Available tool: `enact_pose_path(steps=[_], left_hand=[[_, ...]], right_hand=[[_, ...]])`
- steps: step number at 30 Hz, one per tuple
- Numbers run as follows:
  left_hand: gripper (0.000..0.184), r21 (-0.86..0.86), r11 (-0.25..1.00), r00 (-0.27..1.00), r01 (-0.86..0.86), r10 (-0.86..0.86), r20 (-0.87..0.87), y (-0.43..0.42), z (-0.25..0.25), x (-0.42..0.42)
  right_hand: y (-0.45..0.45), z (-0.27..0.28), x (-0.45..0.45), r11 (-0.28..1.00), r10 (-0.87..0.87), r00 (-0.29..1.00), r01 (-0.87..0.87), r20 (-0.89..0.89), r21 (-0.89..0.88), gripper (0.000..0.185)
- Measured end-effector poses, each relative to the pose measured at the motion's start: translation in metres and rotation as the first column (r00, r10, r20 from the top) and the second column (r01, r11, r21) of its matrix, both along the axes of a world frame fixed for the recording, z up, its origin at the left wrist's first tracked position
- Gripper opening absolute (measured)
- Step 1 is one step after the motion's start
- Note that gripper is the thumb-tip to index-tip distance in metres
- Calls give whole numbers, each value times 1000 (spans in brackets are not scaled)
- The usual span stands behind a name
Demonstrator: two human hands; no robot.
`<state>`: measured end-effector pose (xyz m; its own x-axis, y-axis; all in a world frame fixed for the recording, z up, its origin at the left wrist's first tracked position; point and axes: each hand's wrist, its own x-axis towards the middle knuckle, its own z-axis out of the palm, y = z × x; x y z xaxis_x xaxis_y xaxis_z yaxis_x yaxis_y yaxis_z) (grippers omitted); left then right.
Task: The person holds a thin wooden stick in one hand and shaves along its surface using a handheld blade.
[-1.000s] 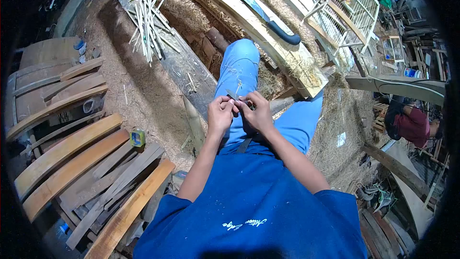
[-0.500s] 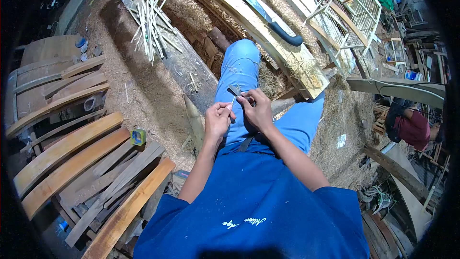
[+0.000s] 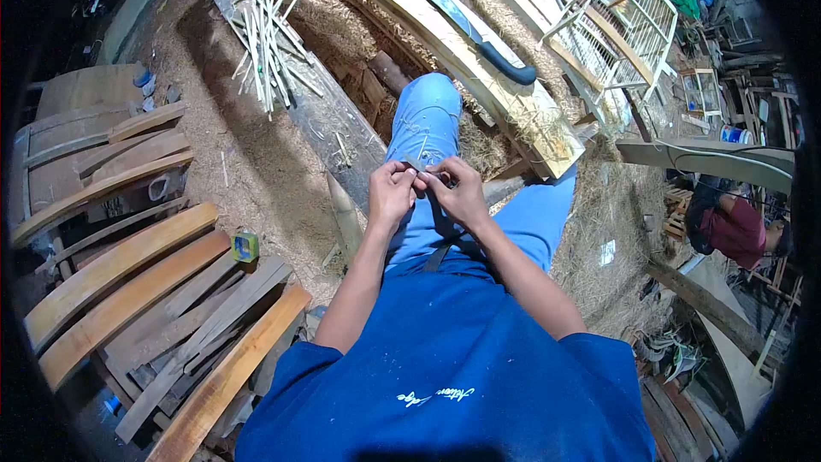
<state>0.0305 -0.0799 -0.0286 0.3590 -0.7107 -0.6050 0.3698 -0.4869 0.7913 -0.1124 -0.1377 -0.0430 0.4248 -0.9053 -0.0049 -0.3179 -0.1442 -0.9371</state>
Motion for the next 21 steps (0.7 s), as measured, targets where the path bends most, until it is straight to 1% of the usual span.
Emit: enact_pose_path(steps=[2,4,8,10,11,13,14,17,19,20,21], left_hand=[[9,-3,1000,1000,-4,4,1,5,-3,-1],[10,-34,999,998,-23,25,52,9,-7,-3],[11,0,999,998,-32,32,54,21,-3,-3],[13,-2,1000,999,-5,5,36,29,3,0],[13,-1,1000,999,-5,5,37,33,5,0],[14,63,998,1000,2,-1,-13,42,10,0],[14,86,996,1000,31,-31,-5,48,11,0],[16,71,997,1000,-11,12,-25,48,11,-2],[16,74,997,1000,-10,9,7,34,14,-4],[16,80,997,999,-4,2,36,27,16,-4],[16,78,997,999,-7,5,34,24,12,-3]], right_hand=[[1,5,1,1000,15,1000,-15,-23,1,17],[2,9,3,1000,7,998,-6,-67,11,17],[4,8,6,1000,-18,997,19,-76,14,17],[5,6,6,1000,-19,992,20,-125,4,16],[5,5,7,1000,-19,992,20,-125,5,16],[4,4,9,997,-77,994,78,-84,5,16],[4,3,9,997,-78,994,78,-82,6,16],[5,4,8,997,-72,996,72,-61,-12,16],[4,7,6,997,-35,999,34,15,64,16],[3,6,4,998,-30,999,29,14,61,16],[3,5,3,1000,16,1000,-15,-6,27,17]])
